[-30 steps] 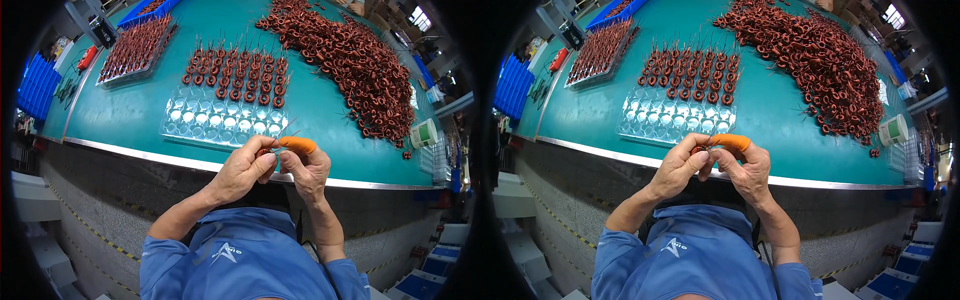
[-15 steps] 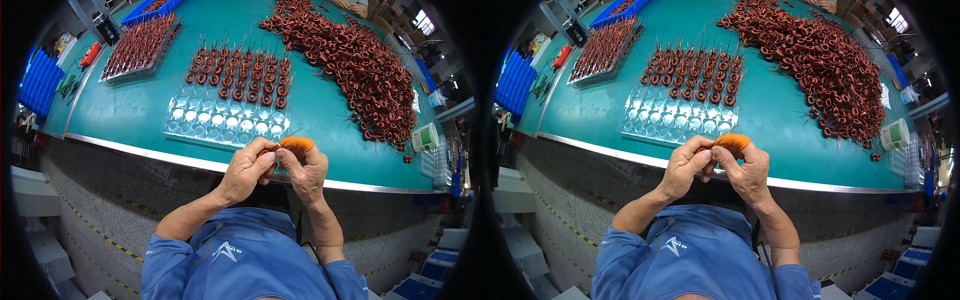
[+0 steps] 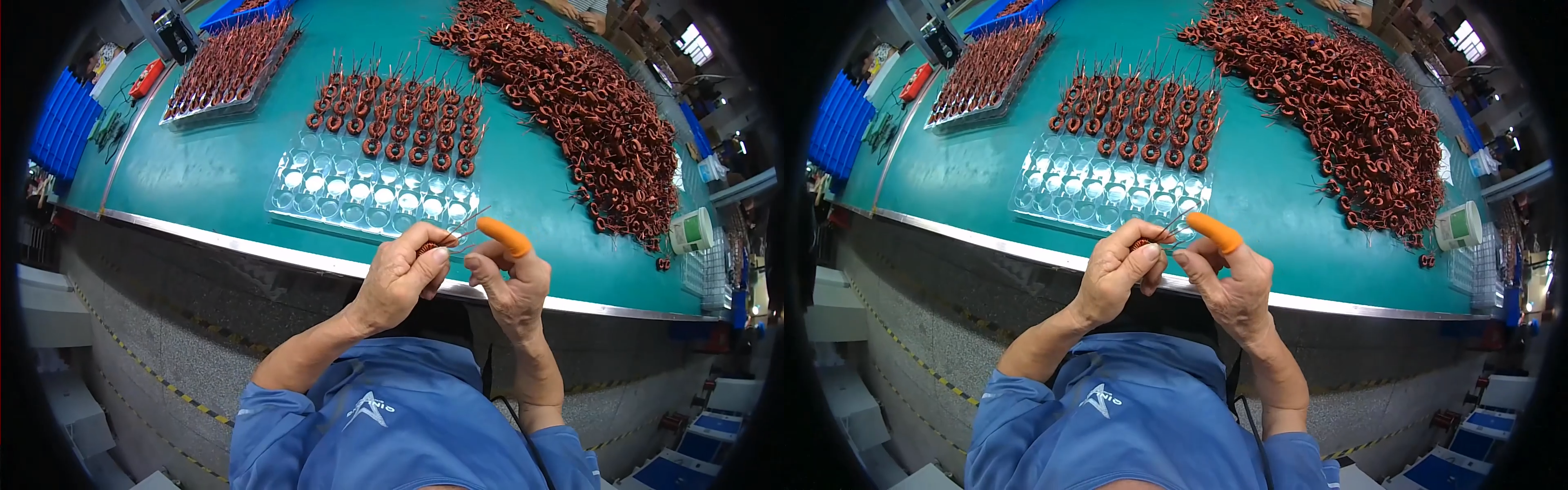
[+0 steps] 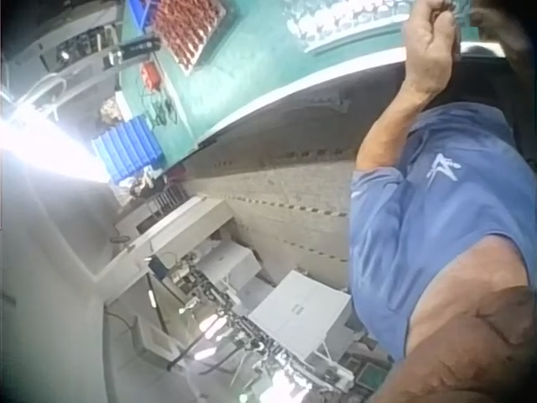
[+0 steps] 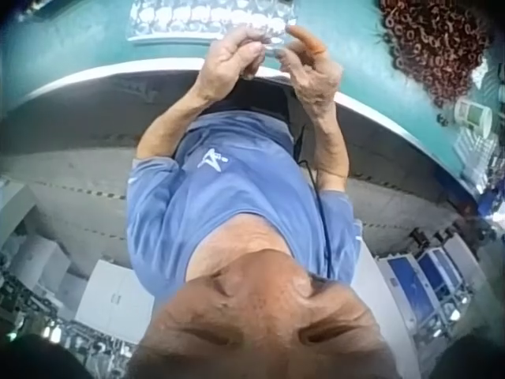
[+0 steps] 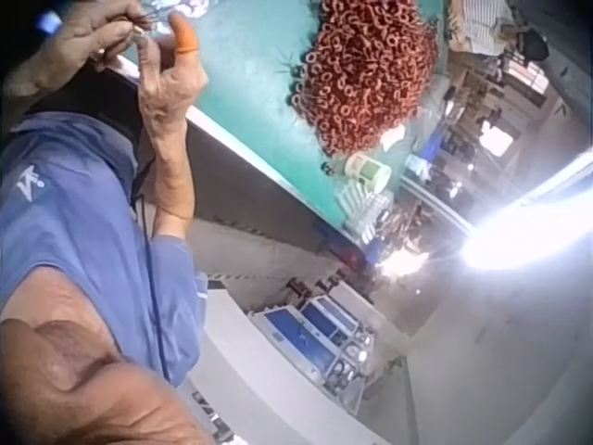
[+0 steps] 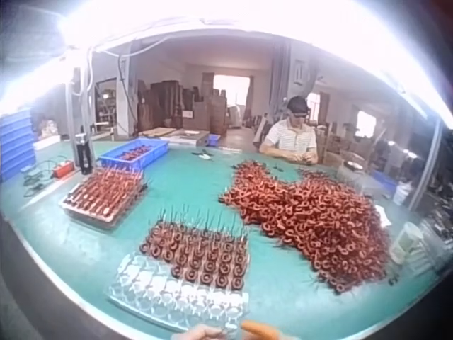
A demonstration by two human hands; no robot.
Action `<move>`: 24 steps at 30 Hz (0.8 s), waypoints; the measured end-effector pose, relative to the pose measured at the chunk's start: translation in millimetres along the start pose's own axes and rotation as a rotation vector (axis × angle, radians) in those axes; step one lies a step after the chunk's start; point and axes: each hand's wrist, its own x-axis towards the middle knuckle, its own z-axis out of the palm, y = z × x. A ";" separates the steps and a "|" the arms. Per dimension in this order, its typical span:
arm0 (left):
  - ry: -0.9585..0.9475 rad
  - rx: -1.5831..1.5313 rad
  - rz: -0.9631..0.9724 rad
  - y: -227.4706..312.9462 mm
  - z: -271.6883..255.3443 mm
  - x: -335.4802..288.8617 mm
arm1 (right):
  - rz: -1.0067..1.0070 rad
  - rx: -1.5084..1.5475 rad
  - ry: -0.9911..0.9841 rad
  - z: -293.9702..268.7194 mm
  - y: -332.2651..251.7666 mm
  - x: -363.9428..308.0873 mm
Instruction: Sorting small copper wire coils and placing them into a plastic tray on a factory workbench.
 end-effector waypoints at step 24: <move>0.006 -0.293 -0.122 -4.5 -7.0 -9.1 | -0.363 -0.348 0.065 22.1 7.8 9.7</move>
